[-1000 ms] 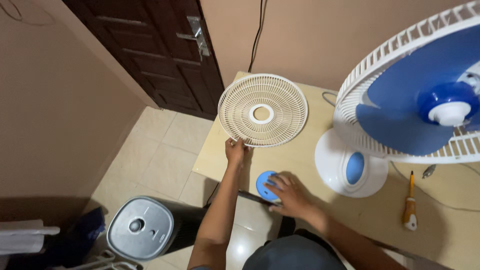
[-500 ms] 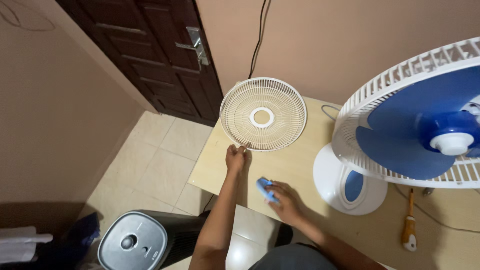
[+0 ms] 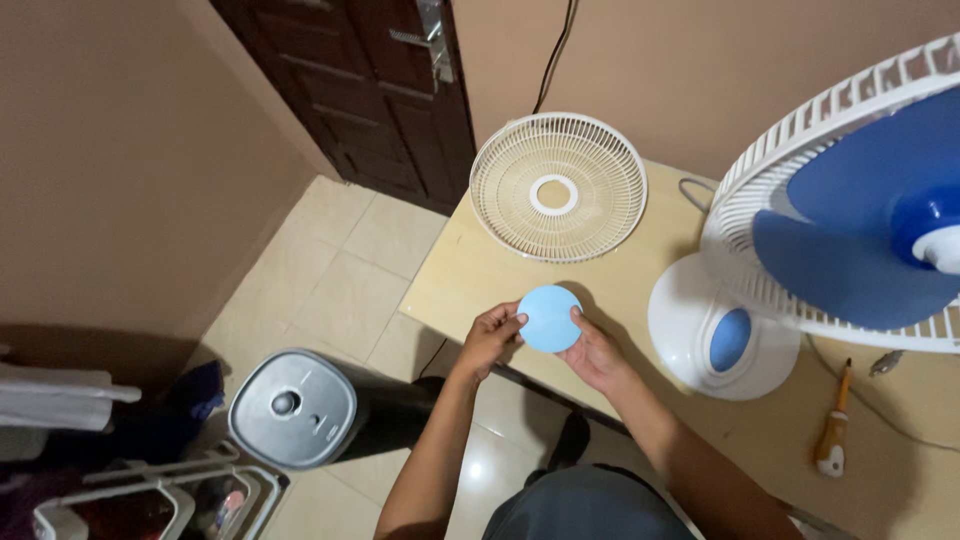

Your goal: The person disassembles a table fan by first removing the front grill, then unscrewing the central hub cap to detach the fan blades, and finally removing the rear grill. The components are placed on the table.

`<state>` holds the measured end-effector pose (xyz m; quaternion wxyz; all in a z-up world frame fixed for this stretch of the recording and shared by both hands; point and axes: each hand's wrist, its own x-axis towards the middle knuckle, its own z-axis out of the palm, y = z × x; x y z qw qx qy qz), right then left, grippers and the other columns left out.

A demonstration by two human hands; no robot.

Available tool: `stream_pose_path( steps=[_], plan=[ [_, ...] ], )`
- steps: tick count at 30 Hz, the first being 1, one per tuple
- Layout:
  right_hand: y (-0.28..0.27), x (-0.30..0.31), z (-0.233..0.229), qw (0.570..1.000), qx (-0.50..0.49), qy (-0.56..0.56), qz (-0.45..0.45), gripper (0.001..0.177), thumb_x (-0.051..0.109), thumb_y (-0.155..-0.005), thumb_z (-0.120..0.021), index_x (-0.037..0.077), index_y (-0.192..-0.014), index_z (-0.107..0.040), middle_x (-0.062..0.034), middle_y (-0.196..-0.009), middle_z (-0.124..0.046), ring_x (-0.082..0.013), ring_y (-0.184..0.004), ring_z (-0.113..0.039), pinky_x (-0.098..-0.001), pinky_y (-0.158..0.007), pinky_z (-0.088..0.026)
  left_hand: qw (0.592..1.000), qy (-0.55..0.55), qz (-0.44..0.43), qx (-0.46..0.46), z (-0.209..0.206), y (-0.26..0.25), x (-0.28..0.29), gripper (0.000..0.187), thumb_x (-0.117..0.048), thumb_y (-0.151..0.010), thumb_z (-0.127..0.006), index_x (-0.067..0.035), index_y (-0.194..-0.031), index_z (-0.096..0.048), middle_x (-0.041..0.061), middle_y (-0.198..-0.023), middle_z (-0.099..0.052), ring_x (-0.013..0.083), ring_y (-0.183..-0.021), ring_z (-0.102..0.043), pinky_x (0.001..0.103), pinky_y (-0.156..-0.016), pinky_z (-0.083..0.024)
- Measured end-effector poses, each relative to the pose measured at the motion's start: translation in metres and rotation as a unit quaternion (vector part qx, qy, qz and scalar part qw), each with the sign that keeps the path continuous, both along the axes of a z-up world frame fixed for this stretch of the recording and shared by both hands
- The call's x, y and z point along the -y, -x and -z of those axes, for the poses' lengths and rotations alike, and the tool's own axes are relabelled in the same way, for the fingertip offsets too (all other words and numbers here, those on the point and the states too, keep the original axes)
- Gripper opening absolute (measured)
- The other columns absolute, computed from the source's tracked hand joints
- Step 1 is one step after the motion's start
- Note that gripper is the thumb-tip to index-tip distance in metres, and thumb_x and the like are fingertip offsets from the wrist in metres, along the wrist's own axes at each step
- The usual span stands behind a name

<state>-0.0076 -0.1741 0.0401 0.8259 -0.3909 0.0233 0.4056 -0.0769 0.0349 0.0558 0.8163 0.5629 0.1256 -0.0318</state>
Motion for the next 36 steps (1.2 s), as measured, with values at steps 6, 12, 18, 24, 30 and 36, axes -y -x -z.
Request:
stream_pose_path(
  steps=[6,12,18,24,30,36],
  plan=[
    [0.030,0.024,0.009,0.969,0.090,0.219,0.070,0.050,0.033,-0.098,-0.060,0.003,-0.137,-0.051,-0.0191,-0.135,-0.063,-0.0310,-0.124,-0.062,-0.0464,-0.103,-0.050,0.917,-0.334,-0.154,0.154,0.010,0.026,-0.003,0.019,-0.005,-0.083,-0.078,-0.008,-0.102,-0.077,0.001,-0.103,-0.070,0.0126,-0.087,-0.069,0.029,-0.074,-0.059],
    [0.093,0.085,0.013,0.964,0.073,0.244,0.078,0.048,0.036,-0.098,-0.060,0.001,-0.129,-0.058,-0.0234,-0.130,-0.067,-0.0338,-0.119,-0.066,-0.0460,-0.101,-0.052,0.692,-0.686,-0.157,0.160,0.022,0.036,-0.002,0.008,-0.007,-0.078,-0.074,-0.011,-0.083,-0.079,0.008,-0.100,-0.071,0.0322,-0.095,-0.062,0.045,-0.072,-0.054],
    [0.144,0.146,0.026,0.938,0.031,0.328,0.109,0.054,0.041,-0.097,-0.057,0.002,-0.135,-0.058,-0.0230,-0.130,-0.068,-0.0336,-0.118,-0.066,-0.0472,-0.102,-0.050,0.641,-0.724,-0.134,0.217,0.054,0.028,-0.002,0.014,-0.007,-0.082,-0.068,-0.005,-0.094,-0.075,0.013,-0.097,-0.066,0.0340,-0.091,-0.060,0.045,-0.075,-0.052],
    [0.155,0.185,0.023,0.926,0.019,0.321,0.196,0.059,0.042,-0.099,-0.052,-0.001,-0.140,-0.055,-0.0213,-0.131,-0.067,-0.0324,-0.117,-0.065,-0.0440,-0.100,-0.049,0.623,-0.751,-0.133,0.175,0.040,0.034,0.015,0.051,-0.018,-0.070,-0.074,-0.009,-0.120,-0.070,0.016,-0.123,-0.061,0.0379,-0.117,-0.053,0.062,-0.110,-0.033],
    [0.149,0.203,-0.016,0.933,0.079,0.249,0.249,0.059,0.041,-0.103,-0.048,-0.007,-0.136,-0.057,-0.0224,-0.125,-0.069,-0.0302,-0.112,-0.067,-0.0423,-0.098,-0.051,0.688,-0.692,-0.116,0.186,-0.004,0.038,0.067,0.065,-0.020,-0.075,-0.075,-0.006,-0.137,-0.059,0.018,-0.135,-0.052,0.0403,-0.127,-0.045,0.062,-0.114,-0.024],
    [0.137,0.223,-0.058,0.921,0.156,0.199,0.297,0.050,0.035,-0.104,-0.050,-0.007,-0.130,-0.060,-0.0215,-0.118,-0.072,-0.0282,-0.106,-0.069,-0.0417,-0.096,-0.053,0.711,-0.627,-0.142,0.287,-0.055,0.026,0.125,0.058,-0.019,-0.081,-0.075,-0.010,-0.136,-0.057,0.018,-0.137,-0.053,0.0411,-0.128,-0.045,0.056,-0.113,-0.030]
  ],
)
